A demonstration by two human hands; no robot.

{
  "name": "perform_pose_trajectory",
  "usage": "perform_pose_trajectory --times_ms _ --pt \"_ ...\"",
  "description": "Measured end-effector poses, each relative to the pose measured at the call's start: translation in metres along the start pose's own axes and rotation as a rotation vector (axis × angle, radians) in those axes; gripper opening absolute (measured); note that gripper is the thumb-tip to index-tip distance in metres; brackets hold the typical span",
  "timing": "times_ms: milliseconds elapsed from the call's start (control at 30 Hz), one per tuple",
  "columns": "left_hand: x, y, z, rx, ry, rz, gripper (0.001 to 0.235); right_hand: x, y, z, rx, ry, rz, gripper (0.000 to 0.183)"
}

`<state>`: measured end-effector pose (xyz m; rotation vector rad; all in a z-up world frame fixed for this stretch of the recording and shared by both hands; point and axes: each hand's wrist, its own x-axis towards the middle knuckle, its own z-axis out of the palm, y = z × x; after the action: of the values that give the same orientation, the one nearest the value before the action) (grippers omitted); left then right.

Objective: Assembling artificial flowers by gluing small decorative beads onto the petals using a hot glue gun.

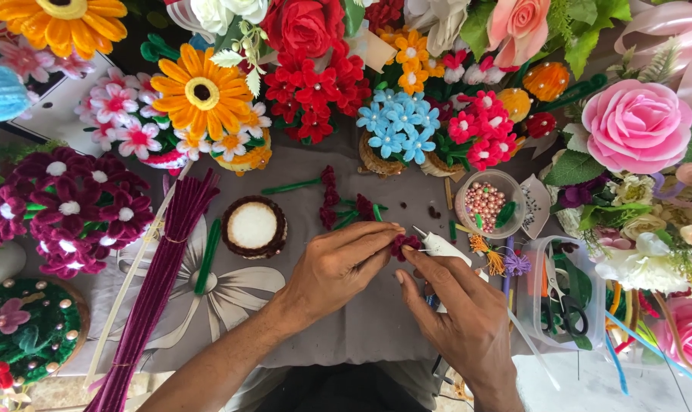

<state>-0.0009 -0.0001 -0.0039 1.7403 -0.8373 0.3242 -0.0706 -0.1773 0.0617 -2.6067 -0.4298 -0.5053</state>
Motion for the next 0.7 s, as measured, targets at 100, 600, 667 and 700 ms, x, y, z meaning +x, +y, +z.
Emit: perform_pose_trajectory --times_ms 100,600,667,700 --pt "0.0014 0.0005 -0.0007 0.002 -0.002 0.002 0.029 0.0011 -0.0016 -0.0025 0.022 0.033 -0.008 0.027" --pt "0.0005 0.0002 0.0003 0.006 0.001 0.000 0.030 -0.0016 0.0005 0.0011 0.018 0.005 0.002 0.029" --pt "0.0010 0.0005 0.0002 0.008 0.003 0.004 0.029 -0.0023 -0.0006 -0.0004 0.019 0.008 0.003 0.029" --pt "0.0010 0.0008 0.0001 0.006 0.004 0.003 0.030 -0.0025 -0.0019 -0.0020 0.044 0.028 -0.001 0.028"
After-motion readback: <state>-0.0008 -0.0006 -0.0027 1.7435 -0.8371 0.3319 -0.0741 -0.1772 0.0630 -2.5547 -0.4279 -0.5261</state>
